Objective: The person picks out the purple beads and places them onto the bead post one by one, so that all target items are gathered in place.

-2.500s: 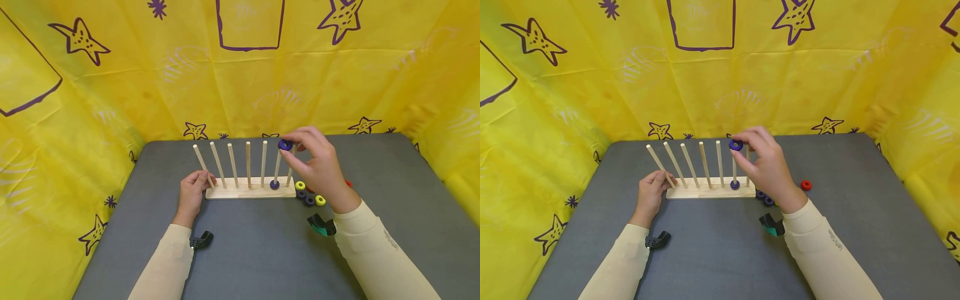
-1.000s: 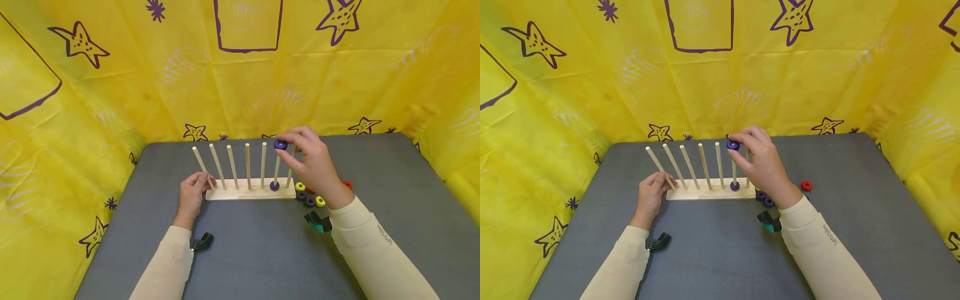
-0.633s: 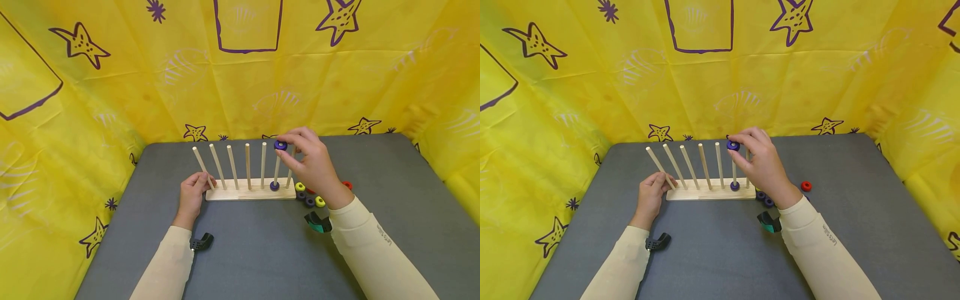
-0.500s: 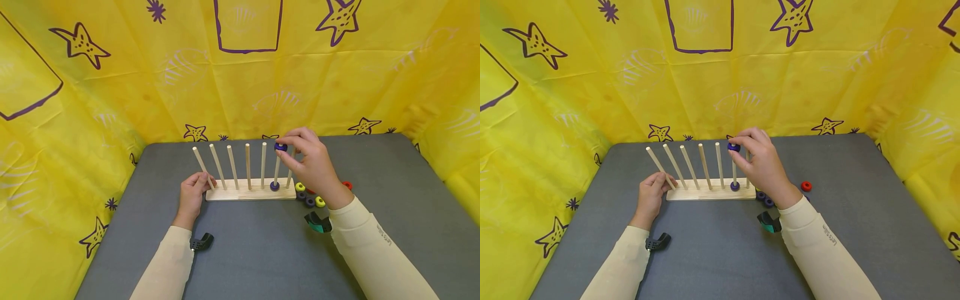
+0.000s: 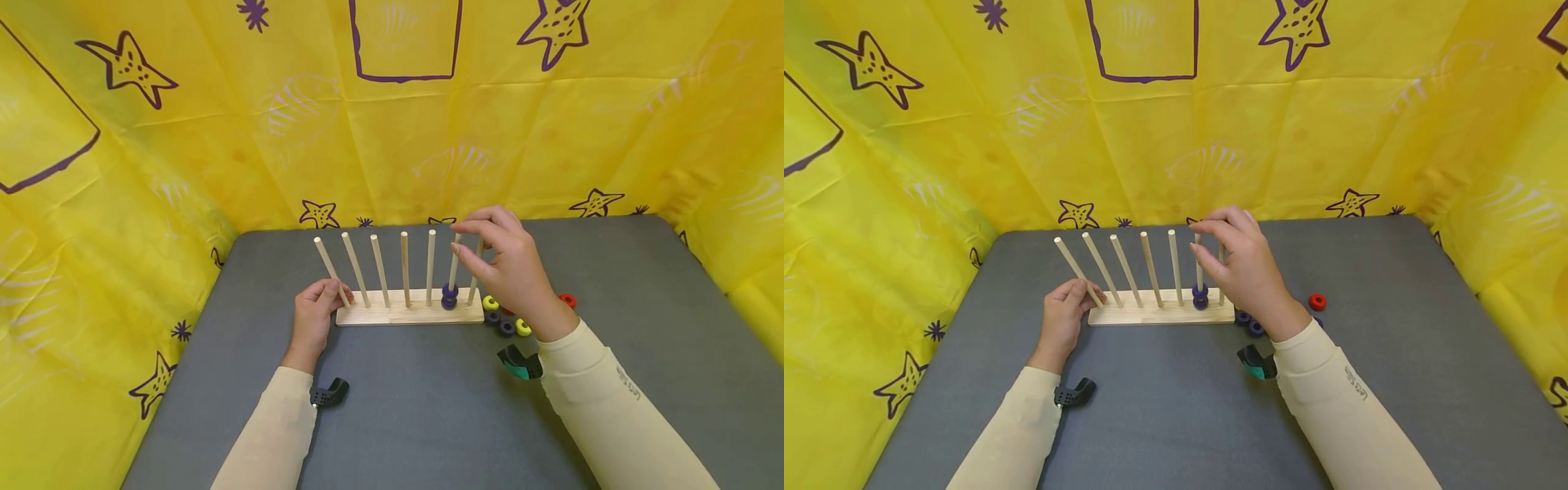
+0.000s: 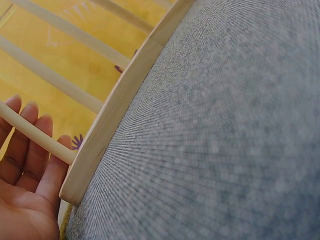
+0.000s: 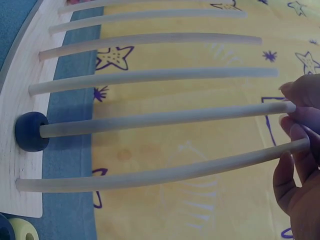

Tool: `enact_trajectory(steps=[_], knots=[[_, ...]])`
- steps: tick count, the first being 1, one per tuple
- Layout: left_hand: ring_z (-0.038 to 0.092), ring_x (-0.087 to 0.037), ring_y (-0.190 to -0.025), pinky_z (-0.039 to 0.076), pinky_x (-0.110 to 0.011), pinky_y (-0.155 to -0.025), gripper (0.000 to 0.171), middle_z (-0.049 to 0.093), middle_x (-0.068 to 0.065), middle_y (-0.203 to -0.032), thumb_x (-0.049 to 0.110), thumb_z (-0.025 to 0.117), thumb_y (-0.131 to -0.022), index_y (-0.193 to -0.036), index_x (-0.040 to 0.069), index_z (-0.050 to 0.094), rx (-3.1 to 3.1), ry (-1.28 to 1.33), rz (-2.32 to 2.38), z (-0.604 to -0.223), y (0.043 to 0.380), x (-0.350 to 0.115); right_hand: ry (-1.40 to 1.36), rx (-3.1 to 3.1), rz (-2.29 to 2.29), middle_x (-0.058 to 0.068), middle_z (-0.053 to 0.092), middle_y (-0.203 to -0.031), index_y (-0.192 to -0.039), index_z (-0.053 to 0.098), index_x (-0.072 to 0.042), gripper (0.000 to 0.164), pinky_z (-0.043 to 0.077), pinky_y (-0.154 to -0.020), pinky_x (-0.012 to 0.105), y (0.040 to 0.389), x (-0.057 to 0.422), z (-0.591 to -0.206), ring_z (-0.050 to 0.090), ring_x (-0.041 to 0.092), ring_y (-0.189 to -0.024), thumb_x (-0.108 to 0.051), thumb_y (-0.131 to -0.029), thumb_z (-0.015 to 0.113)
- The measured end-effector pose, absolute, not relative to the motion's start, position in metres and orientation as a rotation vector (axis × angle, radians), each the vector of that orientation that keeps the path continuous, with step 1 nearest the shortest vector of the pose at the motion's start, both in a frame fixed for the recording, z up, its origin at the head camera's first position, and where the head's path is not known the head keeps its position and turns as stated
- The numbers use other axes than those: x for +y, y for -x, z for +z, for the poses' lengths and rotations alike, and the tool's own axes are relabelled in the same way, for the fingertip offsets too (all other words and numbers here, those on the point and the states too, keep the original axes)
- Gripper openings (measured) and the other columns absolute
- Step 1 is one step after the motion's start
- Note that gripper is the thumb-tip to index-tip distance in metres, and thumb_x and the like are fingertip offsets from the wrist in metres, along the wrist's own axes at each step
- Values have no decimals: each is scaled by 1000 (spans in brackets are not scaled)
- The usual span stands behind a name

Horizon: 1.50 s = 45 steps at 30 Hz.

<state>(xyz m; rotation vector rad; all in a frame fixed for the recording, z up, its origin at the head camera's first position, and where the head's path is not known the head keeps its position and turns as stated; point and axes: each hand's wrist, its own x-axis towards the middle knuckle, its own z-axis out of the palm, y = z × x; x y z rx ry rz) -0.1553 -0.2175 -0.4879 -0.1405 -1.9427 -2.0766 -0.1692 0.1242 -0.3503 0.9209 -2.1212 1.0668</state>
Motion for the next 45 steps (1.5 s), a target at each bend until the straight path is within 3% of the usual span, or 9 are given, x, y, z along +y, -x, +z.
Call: enact_trajectory(steps=[15,22,33,45], knots=[[73,-25,-88,62,-34,-84,31,73,-11,-89,8,62,-112,-100,-19,68,-1946,146,-2073,-487,155,-217,-916,-2110,1139,10,70,-116,-114,80,1,21,48,-78,30,168,128,-348,57,20,-86,3,-93,84],[74,-26,-90,62,-34,-84,32,74,-11,-89,8,61,-113,-100,-20,68,-1949,138,-2070,-487,155,-216,-887,-2121,1161,8,70,-117,-112,81,-1,18,51,-82,32,167,130,-350,59,22,-101,2,-95,82],[74,-26,-89,62,-33,-83,32,74,-11,-88,8,61,-113,-99,-21,68,-1953,132,-2066,-486,155,-216,-837,-2103,1303,4,72,-113,-109,80,-2,13,52,-83,29,165,136,-351,63,19,-99,3,-97,80],[74,-27,-89,62,-32,-83,32,73,-11,-89,7,61,-113,-99,-22,67,-1930,147,-2081,-488,155,-217,-770,-2130,1458,1,72,-110,-118,79,-2,17,52,-85,28,160,145,-353,65,17,-99,2,-103,72]])
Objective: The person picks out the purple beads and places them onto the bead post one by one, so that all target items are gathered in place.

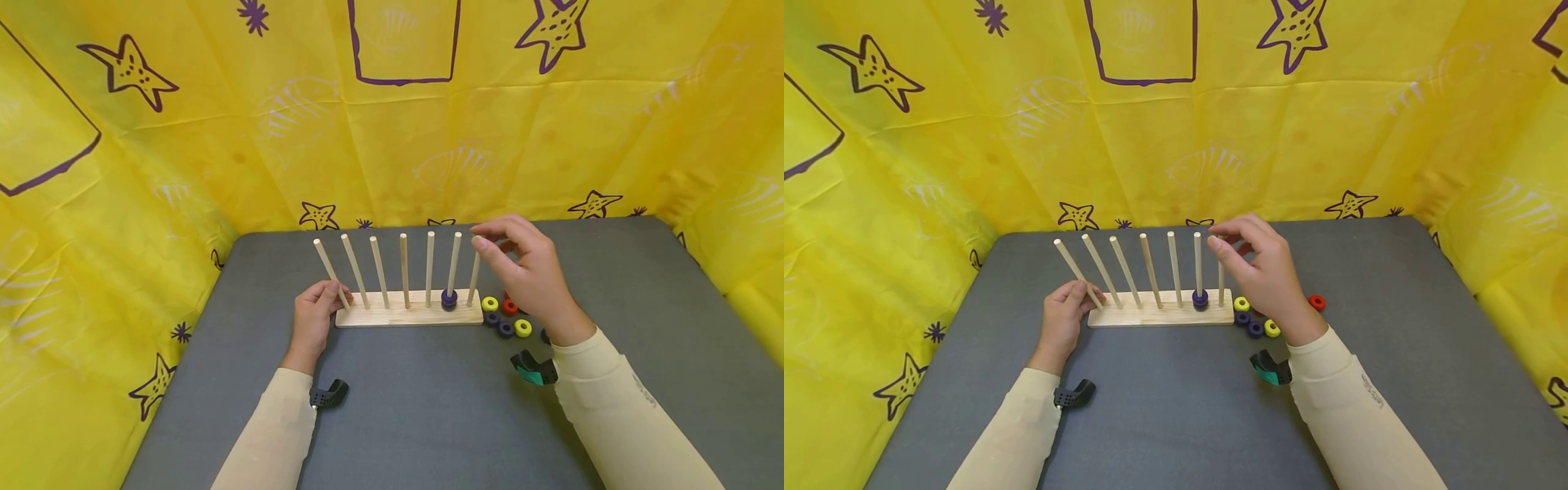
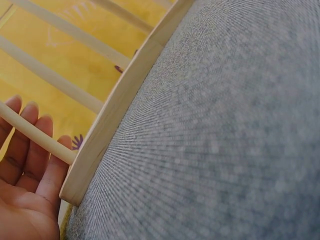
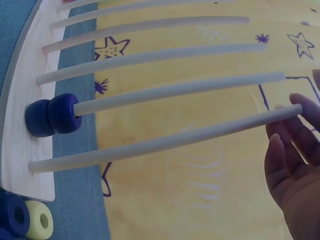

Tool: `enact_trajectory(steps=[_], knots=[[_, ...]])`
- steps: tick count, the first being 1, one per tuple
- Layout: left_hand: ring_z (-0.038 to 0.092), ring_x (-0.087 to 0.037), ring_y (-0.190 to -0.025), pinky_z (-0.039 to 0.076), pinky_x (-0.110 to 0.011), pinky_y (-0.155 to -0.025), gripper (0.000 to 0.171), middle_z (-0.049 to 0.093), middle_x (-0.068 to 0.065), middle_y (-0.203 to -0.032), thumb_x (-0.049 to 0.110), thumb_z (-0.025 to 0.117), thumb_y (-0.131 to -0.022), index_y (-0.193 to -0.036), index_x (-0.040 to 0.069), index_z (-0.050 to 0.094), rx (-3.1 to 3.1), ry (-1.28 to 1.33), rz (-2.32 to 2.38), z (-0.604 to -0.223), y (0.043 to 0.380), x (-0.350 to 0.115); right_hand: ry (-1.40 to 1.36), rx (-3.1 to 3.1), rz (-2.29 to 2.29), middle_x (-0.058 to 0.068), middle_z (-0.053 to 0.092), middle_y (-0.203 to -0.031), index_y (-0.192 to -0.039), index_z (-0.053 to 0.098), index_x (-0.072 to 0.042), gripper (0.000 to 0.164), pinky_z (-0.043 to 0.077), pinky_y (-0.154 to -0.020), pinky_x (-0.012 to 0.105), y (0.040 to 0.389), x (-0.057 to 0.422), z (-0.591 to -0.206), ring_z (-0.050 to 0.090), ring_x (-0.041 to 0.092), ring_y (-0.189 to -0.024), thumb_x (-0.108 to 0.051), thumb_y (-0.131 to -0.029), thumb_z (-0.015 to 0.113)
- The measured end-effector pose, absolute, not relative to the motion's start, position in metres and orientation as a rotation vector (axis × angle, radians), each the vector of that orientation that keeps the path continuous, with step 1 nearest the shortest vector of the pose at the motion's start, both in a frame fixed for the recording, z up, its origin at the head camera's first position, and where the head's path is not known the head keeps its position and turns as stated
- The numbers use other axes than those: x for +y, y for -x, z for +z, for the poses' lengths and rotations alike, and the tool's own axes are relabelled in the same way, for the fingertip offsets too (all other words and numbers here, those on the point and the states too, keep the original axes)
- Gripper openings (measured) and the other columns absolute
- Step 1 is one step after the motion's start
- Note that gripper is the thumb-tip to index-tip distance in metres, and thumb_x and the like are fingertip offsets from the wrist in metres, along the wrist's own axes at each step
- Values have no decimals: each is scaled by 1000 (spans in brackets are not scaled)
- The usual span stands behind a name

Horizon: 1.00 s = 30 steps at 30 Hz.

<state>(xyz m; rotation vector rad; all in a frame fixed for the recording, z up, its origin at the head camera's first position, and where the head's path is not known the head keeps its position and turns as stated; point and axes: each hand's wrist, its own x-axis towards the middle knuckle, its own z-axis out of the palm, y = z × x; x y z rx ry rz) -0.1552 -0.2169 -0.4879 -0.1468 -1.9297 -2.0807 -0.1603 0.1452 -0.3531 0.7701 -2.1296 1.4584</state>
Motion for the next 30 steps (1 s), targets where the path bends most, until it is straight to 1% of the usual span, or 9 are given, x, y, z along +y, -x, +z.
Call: enact_trajectory(steps=[3,7,11,16,20,23,26,28,30], knots=[[74,-26,-89,62,-32,-83,33,74,-11,-89,8,61,-113,-99,-21,67,-1937,143,-2076,-488,155,-217,-750,-2129,1518,3,71,-113,-122,78,-2,20,51,-85,28,159,148,-356,64,19,-100,3,-105,68],[74,-24,-89,62,-31,-83,34,74,-12,-89,10,61,-113,-100,-21,68,-1946,140,-2070,-487,155,-217,-729,-2121,1617,9,70,-118,-127,75,1,23,52,-86,29,157,153,-360,63,23,-101,4,-108,62],[74,-24,-89,62,-32,-82,33,74,-12,-89,8,61,-113,-100,-21,68,-1932,140,-2083,-486,154,-216,-711,-2122,1689,12,71,-120,-129,73,2,24,52,-89,30,155,157,-362,66,27,-106,-2,-113,55],[74,-25,-89,62,-33,-83,32,74,-12,-89,7,61,-113,-99,-21,68,-1938,127,-2085,-486,154,-216,-738,-2063,1794,20,71,-118,-129,72,5,30,52,-87,31,154,163,-365,67,28,-105,-9,-116,49],[74,-26,-88,62,-32,-82,33,75,-13,-88,9,62,-113,-99,-20,69,-1955,114,-2067,-486,154,-216,-813,-1982,1880,24,71,-116,-131,69,11,40,52,-86,31,155,168,-370,67,28,-103,-20,-118,47],[74,-25,-88,62,-32,-82,33,75,-13,-88,9,62,-113,-99,-20,69,-1959,112,-2060,-486,154,-216,-866,-1948,1931,24,70,-118,-132,65,14,54,51,-86,31,156,172,-373,66,29,-105,-35,-118,48],[74,-24,-88,62,-32,-82,33,74,-13,-89,8,61,-113,-99,-20,69,-1962,117,-2055,-487,154,-216,-906,-1931,1974,25,68,-120,-134,62,16,65,51,-87,32,156,177,-376,64,31,-107,-45,-117,49],[74,-23,-87,62,-31,-82,33,74,-14,-89,8,61,-113,-99,-20,69,-1966,118,-2054,-487,154,-217,-928,-1923,1992,25,68,-121,-135,61,17,69,50,-87,33,156,180,-380,63,31,-108,-49,-116,49],[73,-22,-87,61,-31,-83,33,74,-14,-89,9,61,-113,-99,-20,69,-1967,121,-2054,-487,154,-217,-953,-1916,1997,25,67,-121,-136,60,17,70,50,-87,33,157,184,-384,63,31,-109,-49,-116,48]])
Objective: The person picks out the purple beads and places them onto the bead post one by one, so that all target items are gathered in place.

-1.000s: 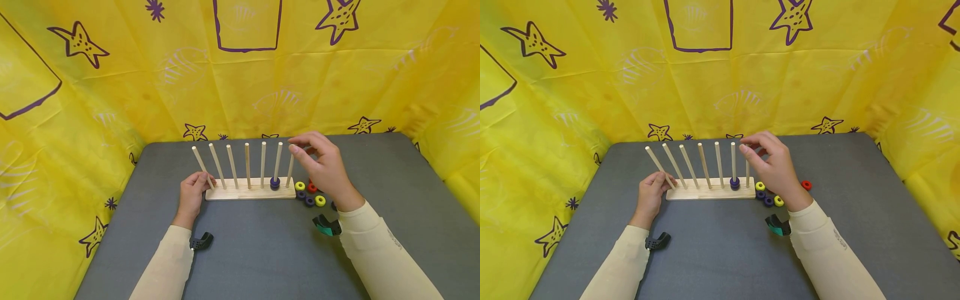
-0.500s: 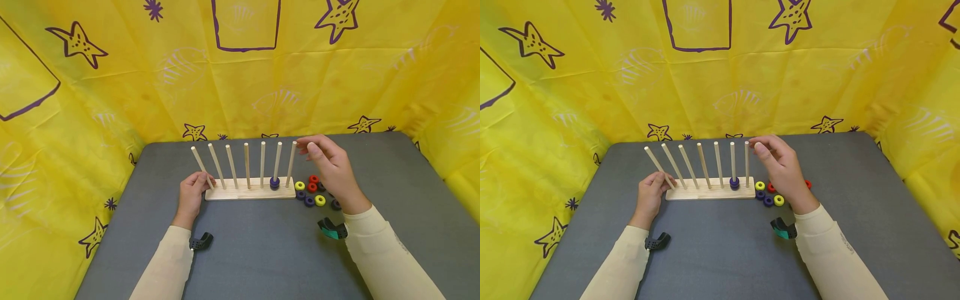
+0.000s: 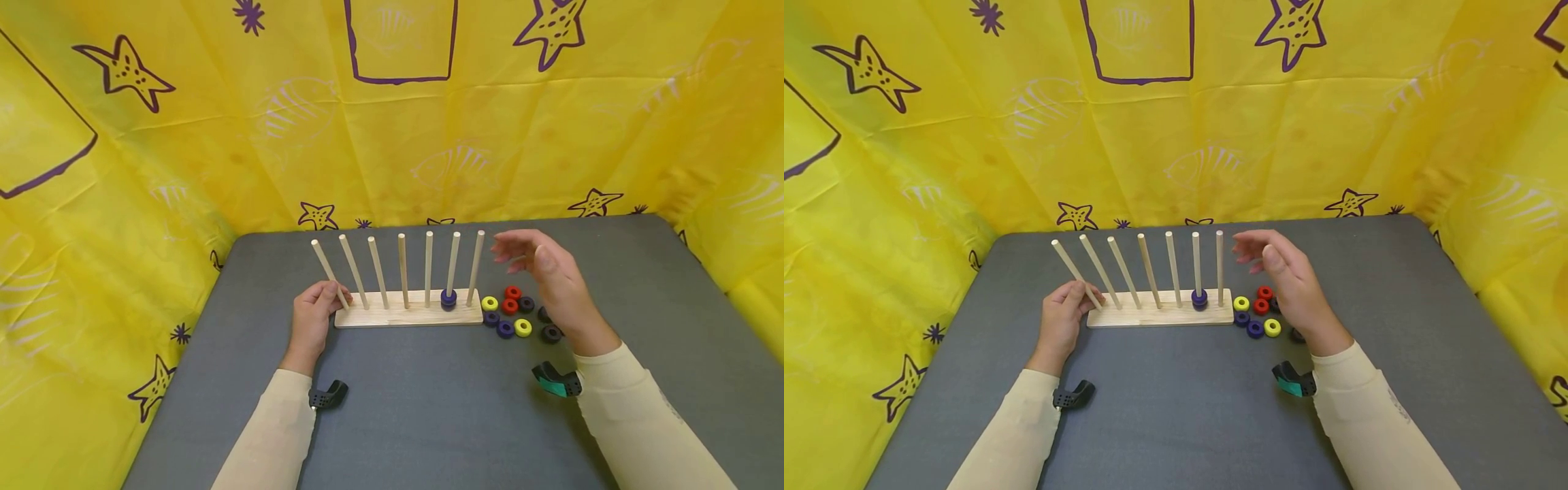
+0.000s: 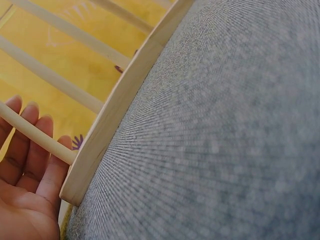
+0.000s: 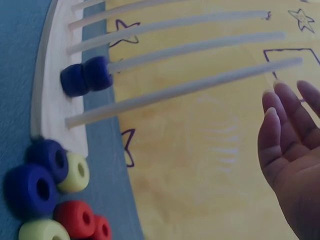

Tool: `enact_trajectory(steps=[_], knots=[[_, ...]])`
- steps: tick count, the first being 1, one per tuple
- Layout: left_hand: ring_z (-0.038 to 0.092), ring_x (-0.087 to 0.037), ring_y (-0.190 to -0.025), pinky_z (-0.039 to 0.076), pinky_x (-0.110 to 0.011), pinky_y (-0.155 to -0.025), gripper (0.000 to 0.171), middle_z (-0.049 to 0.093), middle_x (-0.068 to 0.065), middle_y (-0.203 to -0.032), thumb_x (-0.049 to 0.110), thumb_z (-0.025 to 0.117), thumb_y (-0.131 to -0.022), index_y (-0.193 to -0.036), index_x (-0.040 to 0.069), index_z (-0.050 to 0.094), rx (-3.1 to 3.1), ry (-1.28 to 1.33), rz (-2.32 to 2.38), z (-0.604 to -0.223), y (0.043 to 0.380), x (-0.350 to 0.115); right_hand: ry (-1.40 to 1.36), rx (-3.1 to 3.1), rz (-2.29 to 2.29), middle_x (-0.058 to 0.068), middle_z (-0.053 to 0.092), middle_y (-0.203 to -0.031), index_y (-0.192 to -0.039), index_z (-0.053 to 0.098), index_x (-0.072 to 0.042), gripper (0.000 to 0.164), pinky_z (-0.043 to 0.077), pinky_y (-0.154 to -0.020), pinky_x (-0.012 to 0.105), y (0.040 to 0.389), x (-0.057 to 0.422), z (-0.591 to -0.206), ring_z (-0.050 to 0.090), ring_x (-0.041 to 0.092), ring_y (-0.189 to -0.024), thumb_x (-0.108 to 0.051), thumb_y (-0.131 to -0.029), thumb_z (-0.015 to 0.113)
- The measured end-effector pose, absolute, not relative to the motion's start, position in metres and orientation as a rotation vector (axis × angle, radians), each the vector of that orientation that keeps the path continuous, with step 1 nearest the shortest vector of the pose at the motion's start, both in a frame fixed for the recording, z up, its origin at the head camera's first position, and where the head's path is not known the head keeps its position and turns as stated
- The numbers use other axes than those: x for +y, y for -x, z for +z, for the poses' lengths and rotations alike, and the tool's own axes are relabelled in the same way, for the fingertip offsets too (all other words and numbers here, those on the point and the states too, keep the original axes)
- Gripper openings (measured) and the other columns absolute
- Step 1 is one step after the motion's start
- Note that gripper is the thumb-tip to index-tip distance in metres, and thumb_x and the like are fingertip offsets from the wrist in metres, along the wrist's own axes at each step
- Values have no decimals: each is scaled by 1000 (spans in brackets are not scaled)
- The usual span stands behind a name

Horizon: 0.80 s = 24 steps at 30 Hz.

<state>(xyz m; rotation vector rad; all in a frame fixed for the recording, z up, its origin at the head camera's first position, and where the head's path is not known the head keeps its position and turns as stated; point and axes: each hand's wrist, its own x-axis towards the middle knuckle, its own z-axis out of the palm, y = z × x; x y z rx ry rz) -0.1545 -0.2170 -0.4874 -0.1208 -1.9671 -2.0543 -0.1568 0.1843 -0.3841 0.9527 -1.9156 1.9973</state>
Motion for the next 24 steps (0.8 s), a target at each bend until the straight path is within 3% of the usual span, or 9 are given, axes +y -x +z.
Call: enact_trajectory(steps=[14,24], knots=[[73,-24,-88,62,-32,-83,32,74,-13,-90,8,60,-113,-99,-20,69,-1959,127,-2061,-488,155,-217,-840,-1985,2004,26,68,-120,-135,57,22,70,49,-92,33,152,205,-406,65,30,-107,-46,-117,48],[73,-25,-89,61,-32,-83,31,73,-16,-90,7,60,-113,-98,-19,70,-1969,144,-2051,-488,155,-218,-745,-2072,1949,27,69,-121,-137,66,6,52,49,-95,31,146,220,-418,67,31,-109,-36,-119,42]])
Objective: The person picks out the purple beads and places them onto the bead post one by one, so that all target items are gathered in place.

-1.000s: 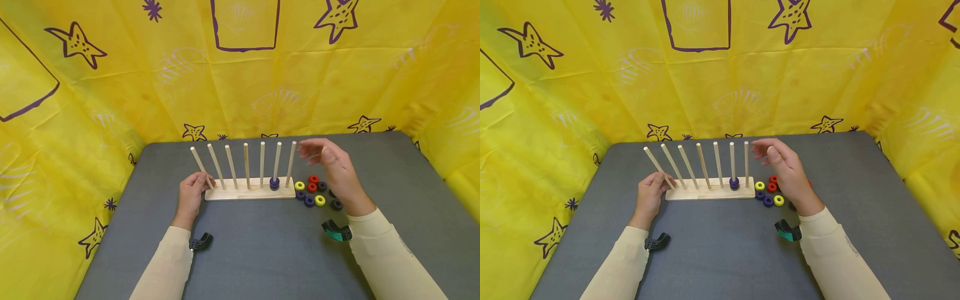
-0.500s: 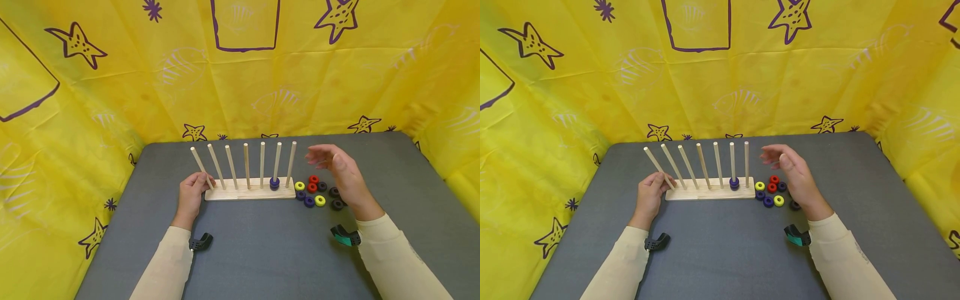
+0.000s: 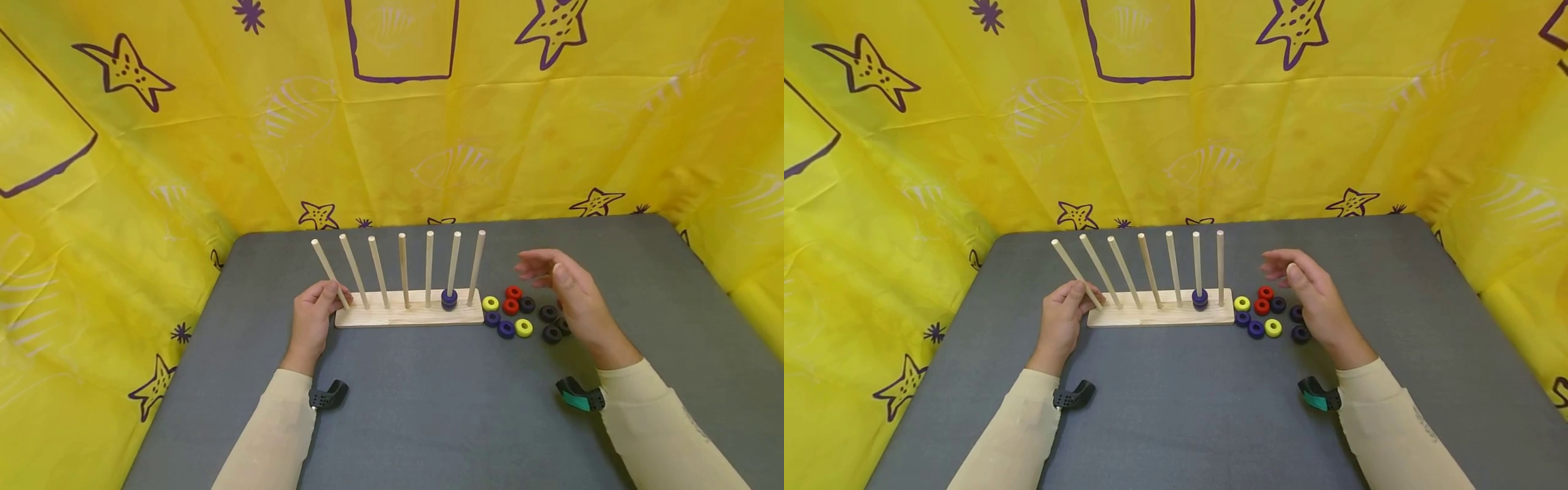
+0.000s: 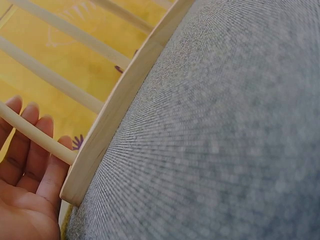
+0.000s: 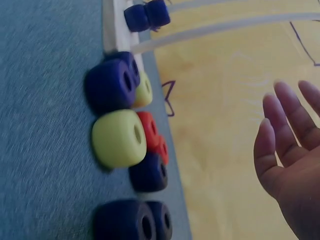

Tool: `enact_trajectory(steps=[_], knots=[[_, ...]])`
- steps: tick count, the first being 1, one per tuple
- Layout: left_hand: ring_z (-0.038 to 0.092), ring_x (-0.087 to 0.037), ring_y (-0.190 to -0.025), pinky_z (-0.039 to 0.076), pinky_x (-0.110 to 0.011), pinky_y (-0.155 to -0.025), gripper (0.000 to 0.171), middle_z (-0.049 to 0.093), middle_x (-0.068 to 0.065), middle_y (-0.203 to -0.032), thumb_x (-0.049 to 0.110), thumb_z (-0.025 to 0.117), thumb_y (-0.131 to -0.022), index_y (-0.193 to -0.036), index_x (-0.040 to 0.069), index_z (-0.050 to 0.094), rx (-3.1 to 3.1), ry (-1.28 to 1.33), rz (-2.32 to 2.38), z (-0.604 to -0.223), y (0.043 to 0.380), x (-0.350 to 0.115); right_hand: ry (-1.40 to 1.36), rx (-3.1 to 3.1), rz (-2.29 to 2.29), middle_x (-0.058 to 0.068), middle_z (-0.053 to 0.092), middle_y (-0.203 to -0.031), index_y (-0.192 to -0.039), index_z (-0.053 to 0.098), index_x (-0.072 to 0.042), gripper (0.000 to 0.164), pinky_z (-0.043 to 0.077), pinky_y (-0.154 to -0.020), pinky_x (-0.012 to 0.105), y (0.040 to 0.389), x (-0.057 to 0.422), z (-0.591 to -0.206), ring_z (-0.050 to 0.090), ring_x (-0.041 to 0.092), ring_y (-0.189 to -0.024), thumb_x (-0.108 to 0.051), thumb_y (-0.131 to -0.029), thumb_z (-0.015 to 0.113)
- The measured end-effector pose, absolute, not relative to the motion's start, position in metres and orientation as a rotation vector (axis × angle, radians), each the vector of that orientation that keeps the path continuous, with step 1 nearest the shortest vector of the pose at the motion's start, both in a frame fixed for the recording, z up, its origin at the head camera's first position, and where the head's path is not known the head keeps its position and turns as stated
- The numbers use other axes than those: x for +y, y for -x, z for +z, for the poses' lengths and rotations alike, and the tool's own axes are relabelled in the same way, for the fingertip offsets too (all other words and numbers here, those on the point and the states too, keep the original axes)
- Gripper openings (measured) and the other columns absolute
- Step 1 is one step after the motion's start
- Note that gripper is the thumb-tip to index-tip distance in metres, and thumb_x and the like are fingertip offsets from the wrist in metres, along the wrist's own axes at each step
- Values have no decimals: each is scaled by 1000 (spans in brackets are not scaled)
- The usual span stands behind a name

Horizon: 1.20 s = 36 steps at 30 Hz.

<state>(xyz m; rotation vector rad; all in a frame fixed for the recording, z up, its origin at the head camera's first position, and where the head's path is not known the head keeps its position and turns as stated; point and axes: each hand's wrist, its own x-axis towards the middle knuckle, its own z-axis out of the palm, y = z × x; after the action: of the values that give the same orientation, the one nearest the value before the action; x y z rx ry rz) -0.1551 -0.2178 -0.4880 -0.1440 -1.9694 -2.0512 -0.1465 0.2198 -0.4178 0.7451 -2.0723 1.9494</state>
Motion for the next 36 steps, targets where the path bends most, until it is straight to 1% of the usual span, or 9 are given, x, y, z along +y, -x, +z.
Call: enact_trajectory(steps=[3,7,13,20,23,25,29,34,36], knots=[[73,-23,-89,61,-32,-84,33,73,-19,-91,9,61,-113,-99,-19,70,-1972,142,-2052,-488,155,-218,-719,-2096,1924,26,69,-121,-137,67,5,50,49,-95,31,146,224,-420,67,30,-109,-34,-119,41],[73,-23,-88,61,-31,-83,32,74,-17,-91,9,61,-113,-99,-19,69,-1973,136,-2052,-487,154,-217,-706,-2119,1902,22,71,-121,-137,69,0,45,49,-95,29,146,231,-426,68,27,-109,-30,-120,39],[73,-21,-87,61,-31,-84,33,74,-16,-90,9,60,-113,-99,-19,69,-1981,122,-2047,-487,154,-217,-649,-2142,1856,20,72,-118,-135,67,8,44,49,-93,29,144,237,-434,70,25,-107,-21,-120,37],[73,-20,-86,62,-31,-83,33,73,-21,-92,9,61,-113,-100,-20,69,-1983,124,-2040,-487,155,-217,-598,-2103,1895,19,72,-117,-134,69,5,38,48,-94,27,143,244,-444,67,24,-107,-13,-118,39],[73,-20,-87,61,-31,-83,33,72,-23,-93,10,61,-113,-100,-20,69,-1981,121,-2047,-487,155,-217,-583,-2107,1893,16,72,-118,-135,66,9,36,48,-96,25,144,247,-448,65,24,-109,-9,-117,41],[73,-21,-87,61,-31,-83,34,71,-26,-94,10,61,-113,-100,-20,69,-1978,120,-2052,-487,155,-217,-555,-2131,1874,13,72,-118,-135,66,8,34,47,-97,25,145,248,-451,66,22,-110,-7,-116,43],[73,-22,-88,61,-31,-84,35,70,-30,-96,12,61,-114,-101,-20,68,-1985,112,-2049,-487,154,-217,-457,-2177,1819,9,73,-117,-132,68,7,31,47,-97,26,145,253,-457,67,21,-109,-6,-116,46],[73,-22,-88,61,-31,-85,35,70,-30,-96,10,60,-114,-102,-21,67,-1974,110,-2062,-487,154,-217,-391,-2212,1768,9,73,-116,-133,64,14,32,48,-94,25,145,259,-464,67,22,-108,-7,-116,46],[73,-22,-88,61,-31,-85,34,70,-29,-96,9,60,-114,-103,-22,67,-1968,112,-2067,-487,154,-216,-388,-2239,1737,6,74,-117,-134,63,14,32,49,-91,25,145,261,-467,67,21,-109,-8,-116,48]])
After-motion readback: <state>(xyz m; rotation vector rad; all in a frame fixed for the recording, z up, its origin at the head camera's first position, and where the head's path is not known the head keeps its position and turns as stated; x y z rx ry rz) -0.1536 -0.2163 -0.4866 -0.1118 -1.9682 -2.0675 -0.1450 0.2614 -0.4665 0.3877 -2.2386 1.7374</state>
